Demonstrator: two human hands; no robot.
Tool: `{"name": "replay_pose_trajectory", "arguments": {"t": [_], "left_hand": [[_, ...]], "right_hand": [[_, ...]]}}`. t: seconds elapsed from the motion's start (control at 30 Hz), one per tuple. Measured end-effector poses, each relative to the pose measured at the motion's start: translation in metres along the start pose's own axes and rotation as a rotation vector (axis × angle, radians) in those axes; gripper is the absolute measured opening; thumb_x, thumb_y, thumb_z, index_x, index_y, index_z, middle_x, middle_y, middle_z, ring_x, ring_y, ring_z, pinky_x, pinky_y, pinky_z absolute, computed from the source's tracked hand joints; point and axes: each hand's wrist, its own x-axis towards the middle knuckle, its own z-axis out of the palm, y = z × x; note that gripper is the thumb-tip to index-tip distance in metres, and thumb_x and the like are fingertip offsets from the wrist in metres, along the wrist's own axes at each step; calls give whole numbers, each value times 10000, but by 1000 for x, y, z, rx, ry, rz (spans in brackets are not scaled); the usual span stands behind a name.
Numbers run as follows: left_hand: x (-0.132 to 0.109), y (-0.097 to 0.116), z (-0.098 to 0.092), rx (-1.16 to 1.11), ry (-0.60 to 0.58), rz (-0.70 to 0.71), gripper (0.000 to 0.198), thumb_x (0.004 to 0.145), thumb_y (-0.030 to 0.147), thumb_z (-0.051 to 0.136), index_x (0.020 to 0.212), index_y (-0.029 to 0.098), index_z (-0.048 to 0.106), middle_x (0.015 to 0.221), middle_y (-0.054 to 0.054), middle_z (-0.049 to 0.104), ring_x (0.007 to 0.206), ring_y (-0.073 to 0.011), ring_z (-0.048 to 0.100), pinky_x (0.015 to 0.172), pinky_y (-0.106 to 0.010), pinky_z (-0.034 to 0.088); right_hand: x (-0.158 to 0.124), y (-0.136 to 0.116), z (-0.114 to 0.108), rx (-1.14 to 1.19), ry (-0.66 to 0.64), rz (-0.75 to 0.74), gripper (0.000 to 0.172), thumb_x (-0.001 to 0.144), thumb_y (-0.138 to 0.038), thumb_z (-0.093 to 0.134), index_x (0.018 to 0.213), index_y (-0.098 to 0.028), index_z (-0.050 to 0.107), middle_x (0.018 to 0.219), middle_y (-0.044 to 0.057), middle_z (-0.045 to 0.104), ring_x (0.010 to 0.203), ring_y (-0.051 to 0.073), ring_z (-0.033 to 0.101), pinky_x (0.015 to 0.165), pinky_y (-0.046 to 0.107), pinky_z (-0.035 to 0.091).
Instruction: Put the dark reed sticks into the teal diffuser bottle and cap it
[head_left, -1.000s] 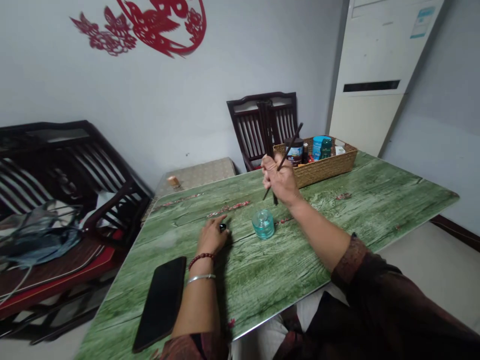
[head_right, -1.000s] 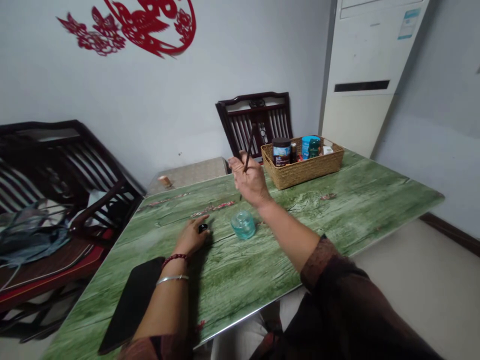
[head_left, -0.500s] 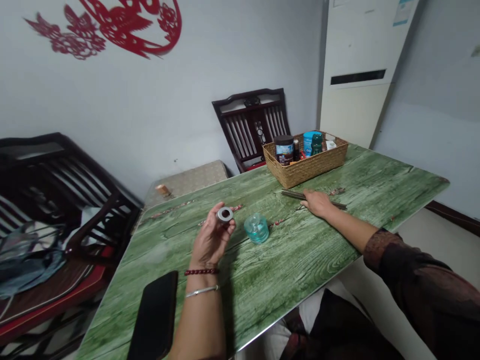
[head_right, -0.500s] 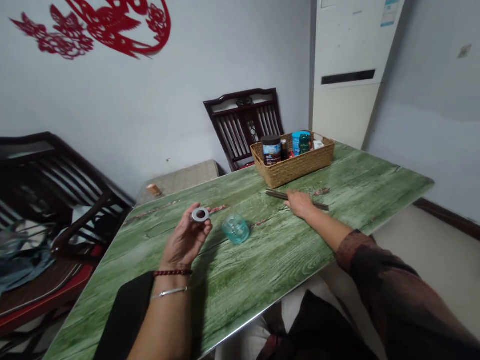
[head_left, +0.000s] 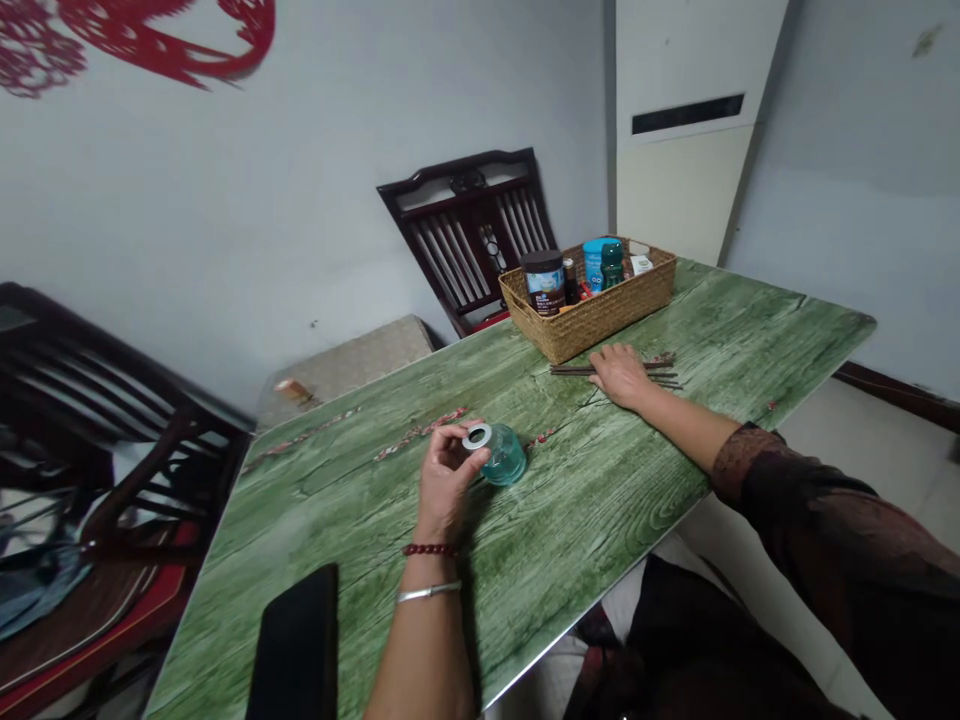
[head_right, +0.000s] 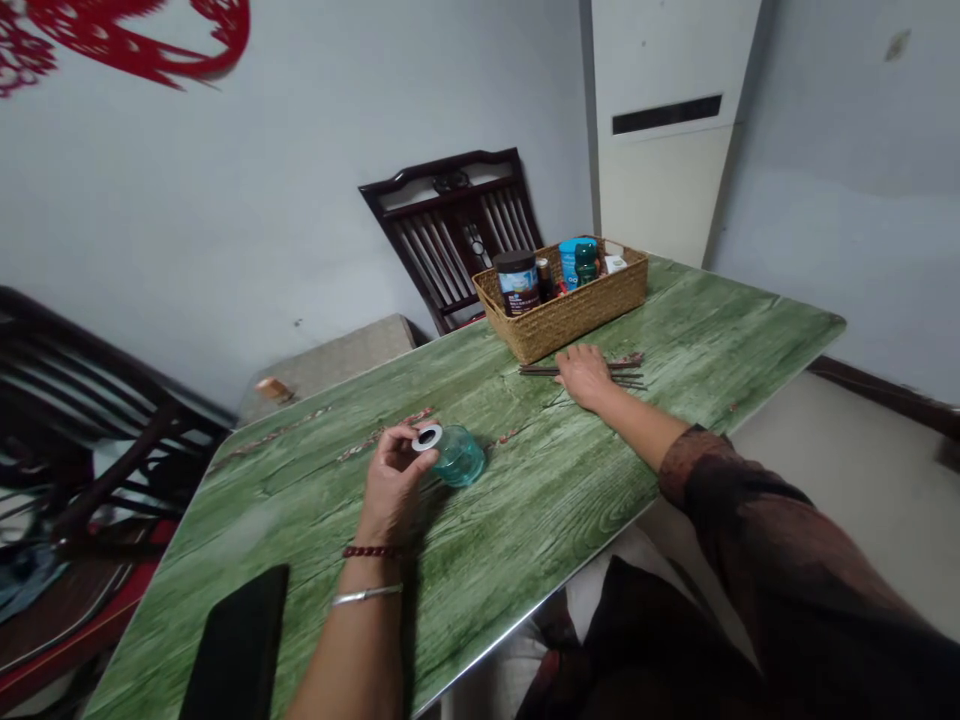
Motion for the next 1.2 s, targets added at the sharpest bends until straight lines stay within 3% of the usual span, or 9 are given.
{"name": "replay_pose_trajectory", "arguments": {"t": [0.13,0.23,0.37,0.47,0.63,0.83,1.03,1.13,1.2], "left_hand": [[0,0,4,48,-36,8,468,578,267,909,886,211,561,1060,-50,703,979,-191,656,881,-326,493],[0,0,6,90,-55,27,466,587,264,905,929,219,592,1050,-40,698,984,-188,651,901,-330,488],[-1,-1,5,124,-55,33,446,612,276,896,957,231,617,1045,-31,688,991,-191,646,912,-336,488],[-3,-2,1,130,-79,14,423,649,289,880,983,242,626,1086,-42,687,1025,-199,642,938,-352,485],[-3,-4,-4,160,-122,41,421,681,353,860,1030,255,647,1220,-64,651,1117,-222,614,967,-359,478],[-3,-2,-1,308,-61,68,348,720,360,835,1000,246,662,962,-20,662,893,-169,624,819,-289,502],[-7,3,-2,259,-174,98,486,797,451,758,1219,259,615,1299,-92,611,1236,-249,556,1047,-387,444],[-5,3,0,366,-100,189,654,691,528,826,1240,268,585,1278,-86,591,1198,-256,564,1014,-392,469],[-4,3,2,493,-20,233,613,656,482,863,1166,263,603,1175,-59,608,1085,-226,597,978,-379,481]], "right_hand": [[-3,-34,-21,172,73,-135,281,928,-318,630,1148,-142,639,1121,165,653,1096,303,549,923,393,360],[-2,-72,-29,494,-86,-331,409,839,-358,752,1186,-175,635,1149,115,676,1079,260,599,909,343,409],[-4,-119,-17,908,-368,-480,762,644,-345,894,1298,-164,550,1215,82,678,1083,234,642,856,284,474],[-10,-138,0,999,-318,-428,798,633,-338,886,1319,-173,514,1200,77,679,1083,254,651,839,301,486],[-16,-142,12,988,-261,-391,743,652,-370,862,1287,-200,515,1136,66,690,1029,273,669,798,320,481],[-14,-141,13,996,-236,-418,748,635,-366,873,1271,-187,522,1086,69,696,1007,268,673,785,315,476],[-14,-142,15,1008,-219,-402,718,616,-368,884,1225,-199,545,1058,57,703,974,262,676,762,307,464],[-14,-143,17,1020,-201,-419,731,604,-359,893,1224,-206,537,1064,47,699,985,257,675,759,296,457],[-14,-143,17,1016,-196,-425,730,610,-364,892,1223,-205,530,1069,47,694,991,254,674,758,290,457]]}}
